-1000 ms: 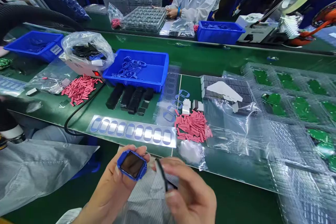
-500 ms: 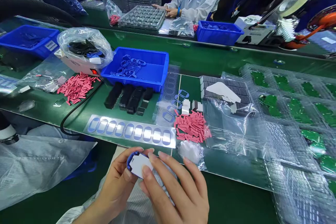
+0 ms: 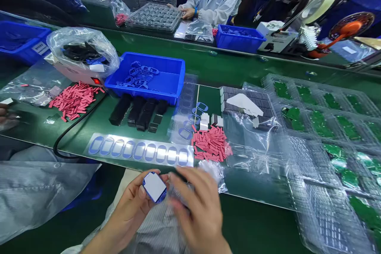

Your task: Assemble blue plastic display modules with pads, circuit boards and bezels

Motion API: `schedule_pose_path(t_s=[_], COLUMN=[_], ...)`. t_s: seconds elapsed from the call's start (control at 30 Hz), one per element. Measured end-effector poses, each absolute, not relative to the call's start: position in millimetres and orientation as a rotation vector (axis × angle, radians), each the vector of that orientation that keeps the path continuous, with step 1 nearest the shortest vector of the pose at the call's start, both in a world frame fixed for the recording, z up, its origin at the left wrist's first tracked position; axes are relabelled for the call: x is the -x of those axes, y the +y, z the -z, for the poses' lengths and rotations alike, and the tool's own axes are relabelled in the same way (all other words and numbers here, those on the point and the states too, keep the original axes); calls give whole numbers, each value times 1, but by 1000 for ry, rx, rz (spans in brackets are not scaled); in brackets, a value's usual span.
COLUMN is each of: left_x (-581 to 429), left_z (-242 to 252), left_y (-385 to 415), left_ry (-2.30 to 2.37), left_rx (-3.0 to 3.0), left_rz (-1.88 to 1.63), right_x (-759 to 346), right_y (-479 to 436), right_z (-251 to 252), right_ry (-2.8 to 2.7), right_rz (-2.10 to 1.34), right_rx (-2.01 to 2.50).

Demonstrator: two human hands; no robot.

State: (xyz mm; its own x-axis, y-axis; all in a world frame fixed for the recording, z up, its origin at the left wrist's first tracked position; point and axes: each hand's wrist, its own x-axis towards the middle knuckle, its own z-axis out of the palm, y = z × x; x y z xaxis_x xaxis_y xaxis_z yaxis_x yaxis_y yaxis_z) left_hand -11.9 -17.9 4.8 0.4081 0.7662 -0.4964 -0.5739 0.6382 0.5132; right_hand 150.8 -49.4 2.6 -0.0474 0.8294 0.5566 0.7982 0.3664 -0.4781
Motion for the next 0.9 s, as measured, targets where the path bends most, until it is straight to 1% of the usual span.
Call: schedule_pose_path(t_s=[0.1,0.2,0.4,0.57,0.63,0.77,0.9], left_x=[15,15,17,19,17,13,11], left_z=[-2,-2,-5,-8,-9,-13,-17], left_y=[-19,-19,-19,-18,-17,-18,-19], left_ry=[834,849,809,803,769,661,611], left_rx=[-236,-217,-273,-281,-259,-231,-234], left_rz=[-829,-805,-797,-783,-791,-800,-788], right_x=[-182,-202,-204,-201,-195,-175,-162], right_y=[-29,-12,-3,-7,-15,-33,-38], right_z=[12,29,42,23,6,-23,-28], right_ry=[-1662,-1707,-1809,-1733,-1691,-1746,-1775], right_rz=[68,137,143,264,177,-307,-449], right_rx=[1647,1789,1761,1660,1527,1175,1115])
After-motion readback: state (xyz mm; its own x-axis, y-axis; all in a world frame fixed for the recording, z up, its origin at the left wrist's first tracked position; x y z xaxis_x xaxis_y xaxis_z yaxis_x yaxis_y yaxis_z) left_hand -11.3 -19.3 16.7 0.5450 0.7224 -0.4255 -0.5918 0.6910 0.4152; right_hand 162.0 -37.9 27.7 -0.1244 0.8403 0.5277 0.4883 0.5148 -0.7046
